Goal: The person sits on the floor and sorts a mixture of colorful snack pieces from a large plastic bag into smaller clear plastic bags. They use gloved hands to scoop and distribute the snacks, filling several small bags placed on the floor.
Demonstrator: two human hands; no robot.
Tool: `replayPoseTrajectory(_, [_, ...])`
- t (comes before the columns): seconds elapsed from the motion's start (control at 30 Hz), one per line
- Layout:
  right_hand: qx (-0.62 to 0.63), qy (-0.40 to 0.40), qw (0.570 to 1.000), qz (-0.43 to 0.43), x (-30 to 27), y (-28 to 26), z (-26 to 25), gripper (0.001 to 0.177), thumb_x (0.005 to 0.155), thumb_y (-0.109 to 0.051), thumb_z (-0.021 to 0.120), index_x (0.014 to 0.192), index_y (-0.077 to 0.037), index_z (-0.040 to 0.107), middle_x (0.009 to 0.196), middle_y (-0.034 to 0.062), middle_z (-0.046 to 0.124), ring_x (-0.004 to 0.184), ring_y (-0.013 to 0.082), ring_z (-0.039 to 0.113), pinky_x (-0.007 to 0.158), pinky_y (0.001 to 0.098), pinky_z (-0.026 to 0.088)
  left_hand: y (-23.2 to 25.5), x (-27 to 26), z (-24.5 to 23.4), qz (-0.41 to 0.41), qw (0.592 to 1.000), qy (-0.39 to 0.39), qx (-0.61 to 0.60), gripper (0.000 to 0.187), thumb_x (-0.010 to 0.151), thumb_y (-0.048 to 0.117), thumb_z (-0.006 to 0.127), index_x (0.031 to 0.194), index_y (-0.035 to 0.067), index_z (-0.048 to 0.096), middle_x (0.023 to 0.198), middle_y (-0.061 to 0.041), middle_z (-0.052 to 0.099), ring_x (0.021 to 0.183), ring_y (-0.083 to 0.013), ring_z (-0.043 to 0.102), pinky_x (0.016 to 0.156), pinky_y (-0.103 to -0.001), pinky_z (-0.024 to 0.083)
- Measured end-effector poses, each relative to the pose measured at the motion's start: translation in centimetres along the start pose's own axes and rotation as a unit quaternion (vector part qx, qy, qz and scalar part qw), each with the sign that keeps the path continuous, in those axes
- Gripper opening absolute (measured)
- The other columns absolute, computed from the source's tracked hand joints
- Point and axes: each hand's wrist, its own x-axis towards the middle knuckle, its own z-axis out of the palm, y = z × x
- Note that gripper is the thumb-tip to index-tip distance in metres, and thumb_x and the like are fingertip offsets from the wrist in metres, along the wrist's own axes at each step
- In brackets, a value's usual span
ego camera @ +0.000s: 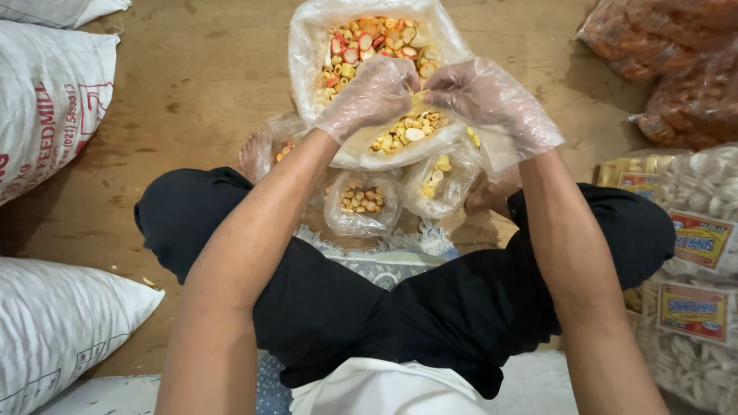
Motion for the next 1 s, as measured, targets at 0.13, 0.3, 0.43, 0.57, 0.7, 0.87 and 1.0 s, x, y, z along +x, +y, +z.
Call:
replayPoseTrajectory(0.13, [-0.024, -0.011, 0.999, 0.022, -0.7, -2.8, -1.0, 0.011, 0.104, -0.015, 0.064, 0.108, -0.009, 0.072, 0.102, 0.0078, 0.073, 0.086, 0.019, 0.068, 0.075, 0.0333, 0.055, -0.6, -0.2, 0.2, 0.026, 1.0, 0.006, -0.001, 0.027, 0.078, -0.005, 0.057, 0.097, 0.01, 0.07, 0.102, -0.01, 0.071, 0.095, -0.0193, 0.069, 0.079, -0.031, 0.059])
replayPoseTrajectory(0.3, [-0.099, -0.092, 0.944, 0.302, -3.1, -11.1, -2.4, 0.017, 0.1, -0.024, 0.066, 0.113, -0.02, 0.077, 0.123, -0.0028, 0.075, 0.115, 0.0166, 0.07, 0.108, 0.043, 0.05, 0.3, -0.8, -1.0, -0.032, 0.998, 0.04, 0.035, 0.033, 0.081, -0.005, 0.052, 0.094, 0.016, 0.073, 0.097, -0.001, 0.076, 0.089, -0.01, 0.071, 0.076, -0.023, 0.058])
replayPoseTrajectory(0.43, [-0.134, -0.175, 0.906, 0.361, -3.6, -10.2, -1.1, 0.025, 0.093, -0.003, 0.071, 0.114, -0.015, 0.078, 0.124, 0.0011, 0.076, 0.115, 0.015, 0.07, 0.104, 0.0309, 0.056, 0.3, -1.0, -1.4, -0.043, 0.997, 0.058, -0.023, 0.037, 0.082, -0.011, 0.044, 0.09, 0.012, 0.071, 0.11, -0.007, 0.076, 0.107, -0.0175, 0.071, 0.094, -0.029, 0.053])
replayPoseTrajectory(0.57, [-0.175, -0.227, 0.902, 0.322, -3.2, -8.3, -0.1, 0.035, 0.092, -0.006, 0.066, 0.123, -0.019, 0.075, 0.132, -0.0027, 0.073, 0.124, 0.012, 0.064, 0.116, 0.0361, 0.047, 0.2, -1.0, -1.6, -0.042, 0.994, 0.104, -0.011, 0.036, 0.084, -0.01, 0.046, 0.086, 0.013, 0.074, 0.112, -0.012, 0.076, 0.126, -0.0271, 0.064, 0.114, -0.04, 0.043])
replayPoseTrajectory(0.7, [-0.156, -0.166, 0.934, 0.277, -0.7, -3.9, 2.0, 0.027, 0.105, -0.017, 0.048, 0.078, -0.016, 0.053, 0.069, -0.0006, 0.042, 0.064, 0.009, 0.04, 0.068, 0.0243, 0.043, -0.7, -0.5, -1.1, 0.019, 0.989, 0.14, 0.032, 0.038, 0.082, -0.012, 0.044, 0.086, 0.011, 0.074, 0.126, -0.019, 0.07, 0.107, -0.0203, 0.071, 0.109, -0.037, 0.046])
replayPoseTrajectory(0.87, [-0.272, -0.198, 0.92, 0.204, 2.3, -1.6, 6.0, 0.048, 0.119, -0.036, 0.034, 0.083, -0.013, 0.056, 0.073, 0.002, 0.041, 0.064, 0.0121, 0.038, 0.061, 0.0242, 0.042, -0.5, -0.5, -0.6, -0.018, 0.994, 0.109, -0.004, 0.033, 0.087, -0.011, 0.041, 0.09, 0.008, 0.069, 0.089, -0.009, 0.073, 0.076, -0.0178, 0.072, 0.071, -0.026, 0.062])
replayPoseTrajectory(1.0, [-0.302, -0.19, 0.897, 0.262, 2.3, -3.2, 7.8, 0.047, 0.118, -0.035, 0.034, 0.098, -0.011, 0.068, 0.067, -0.002, 0.032, 0.057, 0.0087, 0.033, 0.048, 0.0208, 0.033, -0.4, -1.2, -0.9, -0.024, 0.991, 0.118, -0.061, 0.034, 0.081, -0.013, 0.04, 0.065, 0.013, 0.056, 0.062, 0.0, 0.057, 0.062, -0.0138, 0.062, 0.098, -0.035, 0.059])
